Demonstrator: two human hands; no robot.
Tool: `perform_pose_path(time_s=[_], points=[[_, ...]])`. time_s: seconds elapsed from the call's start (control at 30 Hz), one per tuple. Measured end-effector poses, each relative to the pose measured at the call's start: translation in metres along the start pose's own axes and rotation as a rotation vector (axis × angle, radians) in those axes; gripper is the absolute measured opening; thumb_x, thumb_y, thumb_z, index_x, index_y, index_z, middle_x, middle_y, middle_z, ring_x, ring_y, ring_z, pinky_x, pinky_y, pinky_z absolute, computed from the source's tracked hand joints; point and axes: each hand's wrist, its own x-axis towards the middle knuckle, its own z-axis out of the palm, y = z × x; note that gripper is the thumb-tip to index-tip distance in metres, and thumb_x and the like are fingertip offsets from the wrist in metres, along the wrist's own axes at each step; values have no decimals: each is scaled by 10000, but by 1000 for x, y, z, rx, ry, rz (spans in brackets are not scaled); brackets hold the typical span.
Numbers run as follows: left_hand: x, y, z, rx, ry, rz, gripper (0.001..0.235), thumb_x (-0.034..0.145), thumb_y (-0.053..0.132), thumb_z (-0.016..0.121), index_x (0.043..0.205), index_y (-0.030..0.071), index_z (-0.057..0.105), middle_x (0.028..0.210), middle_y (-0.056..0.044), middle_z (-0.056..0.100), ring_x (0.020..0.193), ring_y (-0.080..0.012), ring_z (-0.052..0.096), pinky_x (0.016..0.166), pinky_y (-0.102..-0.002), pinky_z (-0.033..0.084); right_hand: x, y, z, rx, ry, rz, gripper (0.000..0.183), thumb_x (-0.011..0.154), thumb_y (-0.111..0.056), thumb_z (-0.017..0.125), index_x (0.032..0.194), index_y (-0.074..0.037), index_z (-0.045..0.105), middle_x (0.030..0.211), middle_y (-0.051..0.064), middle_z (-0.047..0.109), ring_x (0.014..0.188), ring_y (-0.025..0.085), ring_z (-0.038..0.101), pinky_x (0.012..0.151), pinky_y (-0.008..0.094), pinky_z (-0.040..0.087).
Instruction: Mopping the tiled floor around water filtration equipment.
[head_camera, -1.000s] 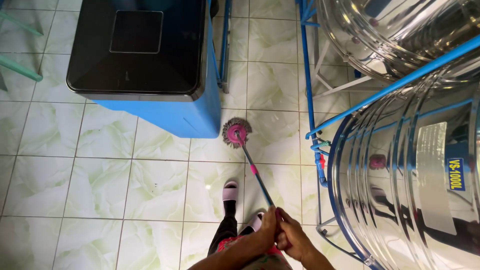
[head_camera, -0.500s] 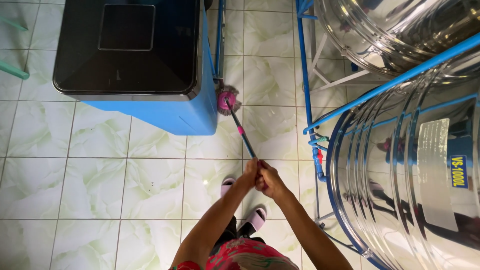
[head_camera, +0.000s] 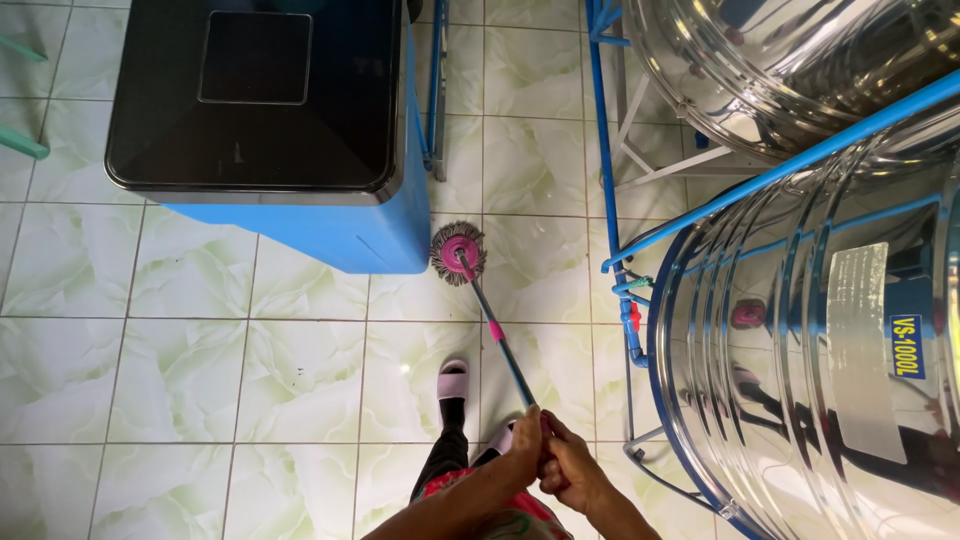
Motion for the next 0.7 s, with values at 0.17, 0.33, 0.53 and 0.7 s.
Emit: perform_pose_path(time_s=[0.17,0.33,0.53,0.7], points=[[53,63,-1,224,129,184,558,985,562,424,1007,49,642,908,-197,671,781,-333,646,640,-511,508,71,-20,10,95,-95,-86,480,1008,-106,417,1384,-371,553,580,-48,413,400,62,305,351,226,238],[105,152,-23,99,52,202,515,990,570,435,847,96,577,660,-138,560,541,-295,539,472,-470,440,94,-71,83,46,-74,-150,460,1030,-130,435,1413,-363,538,580,-61,388,409,53,314,352,210,235],[135,117,-27,73,-19,293,486,999,539,468,803,103,559,645,-112,536,511,-273,504,440,-456,400,95,-49,64,66,-41,-168,506,1035,-126,430,1478,-356,511,592,-48,406,422,61,317,357,215,256],[41,46,-13,275,98,215,552,997,560,427,879,59,626,747,-135,635,650,-265,615,567,-455,496,44,3,18,168,-44,-108,525,1020,-127,440,1485,-364,489,586,-47,379,414,69,294,352,225,249]])
